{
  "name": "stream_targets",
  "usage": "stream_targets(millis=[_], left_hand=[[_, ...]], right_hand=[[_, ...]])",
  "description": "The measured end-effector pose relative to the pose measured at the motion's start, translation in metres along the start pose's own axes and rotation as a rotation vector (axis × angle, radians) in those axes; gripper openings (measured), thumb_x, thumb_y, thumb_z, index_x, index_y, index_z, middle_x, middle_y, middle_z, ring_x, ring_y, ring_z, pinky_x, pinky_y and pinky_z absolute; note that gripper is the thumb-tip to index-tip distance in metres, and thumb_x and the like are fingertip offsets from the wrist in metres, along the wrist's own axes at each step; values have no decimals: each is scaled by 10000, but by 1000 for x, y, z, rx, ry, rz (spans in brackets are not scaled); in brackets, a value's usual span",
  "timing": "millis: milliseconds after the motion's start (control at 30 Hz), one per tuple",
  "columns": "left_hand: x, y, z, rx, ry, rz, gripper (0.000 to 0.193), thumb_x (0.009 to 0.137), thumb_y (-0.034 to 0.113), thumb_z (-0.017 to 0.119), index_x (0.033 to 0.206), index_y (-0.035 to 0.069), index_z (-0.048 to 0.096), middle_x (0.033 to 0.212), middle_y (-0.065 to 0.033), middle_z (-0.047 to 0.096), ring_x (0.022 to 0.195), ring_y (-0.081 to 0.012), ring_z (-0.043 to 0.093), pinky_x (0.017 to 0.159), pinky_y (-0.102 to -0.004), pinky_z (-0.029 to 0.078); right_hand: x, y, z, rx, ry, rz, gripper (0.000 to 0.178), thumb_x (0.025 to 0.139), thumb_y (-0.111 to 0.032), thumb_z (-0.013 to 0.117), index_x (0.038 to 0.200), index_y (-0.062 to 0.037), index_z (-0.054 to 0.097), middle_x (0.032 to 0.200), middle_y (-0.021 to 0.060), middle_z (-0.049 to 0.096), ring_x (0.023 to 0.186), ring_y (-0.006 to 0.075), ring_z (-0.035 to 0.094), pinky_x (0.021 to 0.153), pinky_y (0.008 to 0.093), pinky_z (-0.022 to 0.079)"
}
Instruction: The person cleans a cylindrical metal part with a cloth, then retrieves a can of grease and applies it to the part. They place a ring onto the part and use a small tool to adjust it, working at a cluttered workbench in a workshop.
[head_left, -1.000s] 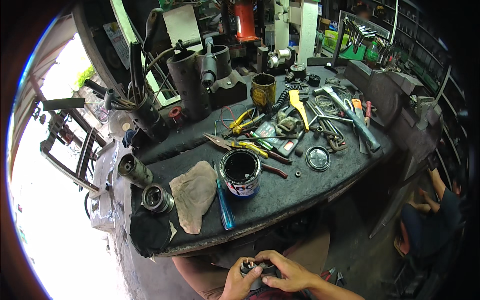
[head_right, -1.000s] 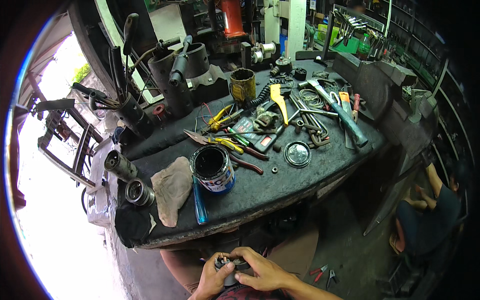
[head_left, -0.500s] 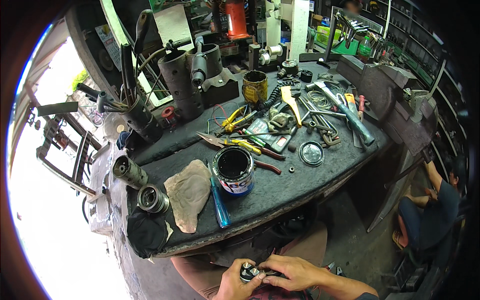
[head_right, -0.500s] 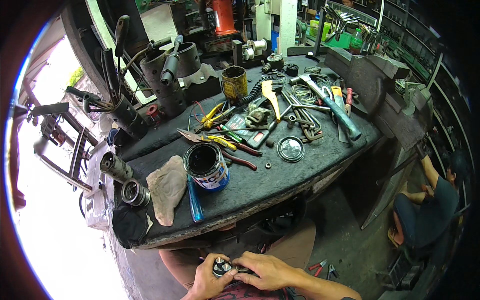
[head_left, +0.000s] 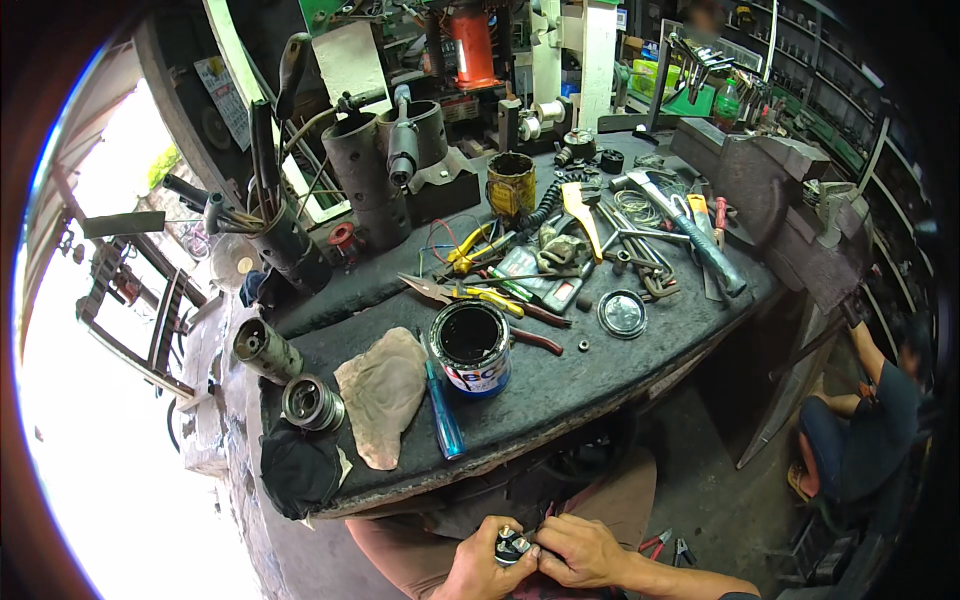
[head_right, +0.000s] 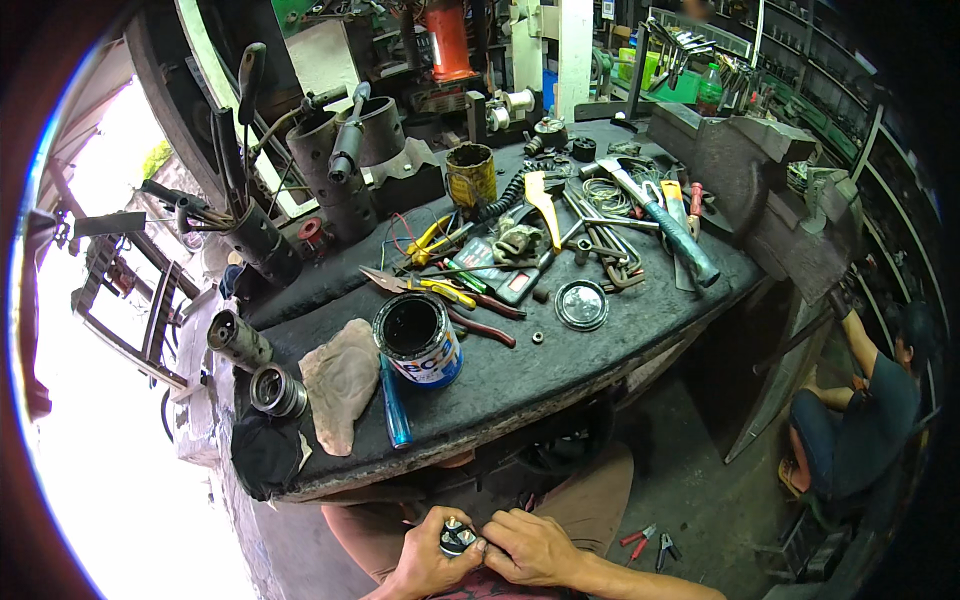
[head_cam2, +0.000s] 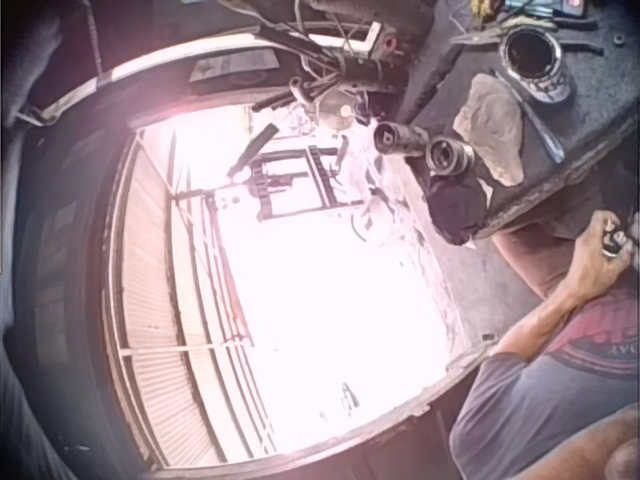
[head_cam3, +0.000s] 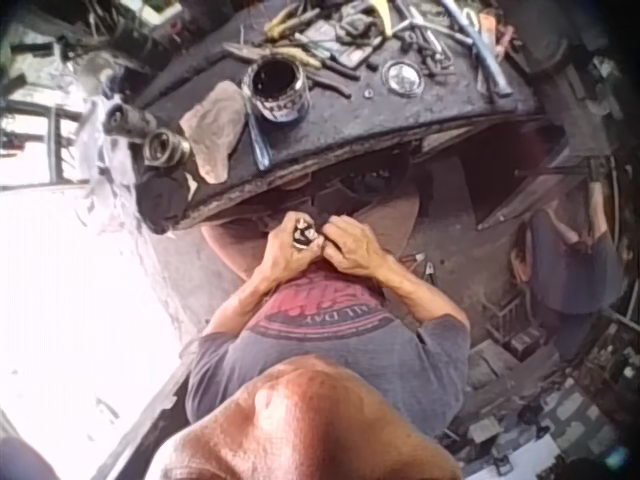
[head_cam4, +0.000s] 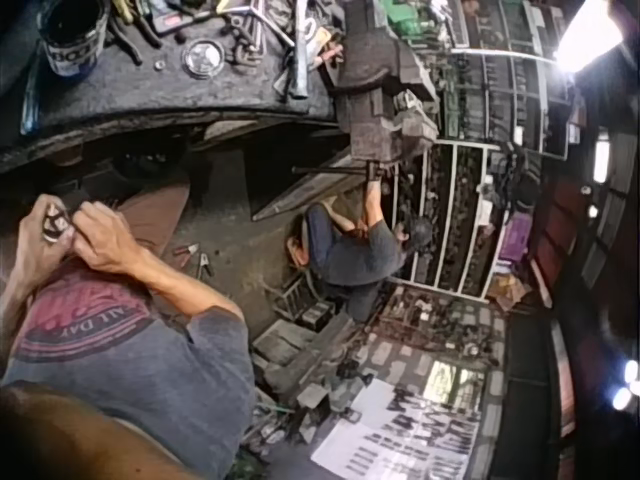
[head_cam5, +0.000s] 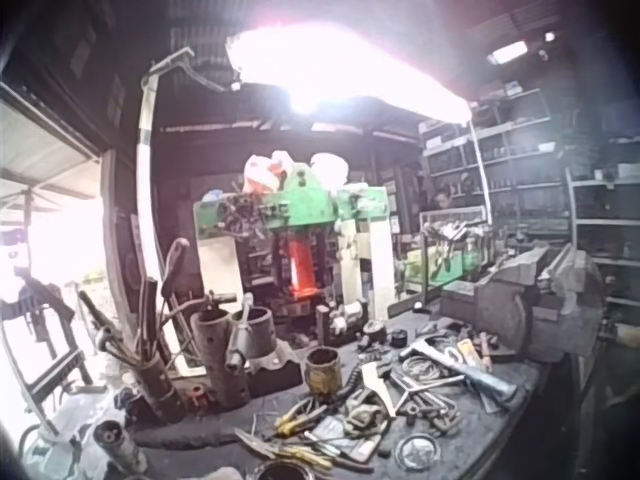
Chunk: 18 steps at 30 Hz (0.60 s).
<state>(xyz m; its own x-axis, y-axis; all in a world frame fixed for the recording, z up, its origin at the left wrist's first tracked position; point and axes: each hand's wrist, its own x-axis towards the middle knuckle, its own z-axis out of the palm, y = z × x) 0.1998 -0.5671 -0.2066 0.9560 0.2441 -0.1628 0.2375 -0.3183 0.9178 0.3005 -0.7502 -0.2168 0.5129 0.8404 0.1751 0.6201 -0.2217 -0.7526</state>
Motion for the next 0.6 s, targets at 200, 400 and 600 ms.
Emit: stream_targets(millis=[200, 400, 600], left_hand=[[-13, -37, 29, -24, -6, -57, 330, 856, 232, 827, 1023, 39, 619, 770, -142, 673, 689, -221, 668, 657, -384, 550], [-23, -66, 47, 44, 14, -120, 304, 851, 221, 821, 978, 34, 616, 749, -144, 672, 671, -258, 673, 641, -398, 545], [-30, -36, 15, -112, -95, 9, 270, 926, 220, 810, 1059, 37, 663, 907, -35, 677, 799, -94, 624, 726, -271, 523]], right_hand=[[-27, 34, 33, 54, -95, 85, 172, 912, -235, 675, 947, -67, 655, 856, 88, 617, 824, 315, 647, 688, 470, 538], [-55, 56, 72, 275, -109, 347, 207, 926, -235, 648, 927, -31, 685, 914, 151, 707, 872, 383, 694, 746, 459, 548], [-74, 105, 40, -144, -87, 817, 256, 897, -265, 601, 913, -42, 726, 925, 214, 721, 886, 440, 699, 770, 516, 555]])
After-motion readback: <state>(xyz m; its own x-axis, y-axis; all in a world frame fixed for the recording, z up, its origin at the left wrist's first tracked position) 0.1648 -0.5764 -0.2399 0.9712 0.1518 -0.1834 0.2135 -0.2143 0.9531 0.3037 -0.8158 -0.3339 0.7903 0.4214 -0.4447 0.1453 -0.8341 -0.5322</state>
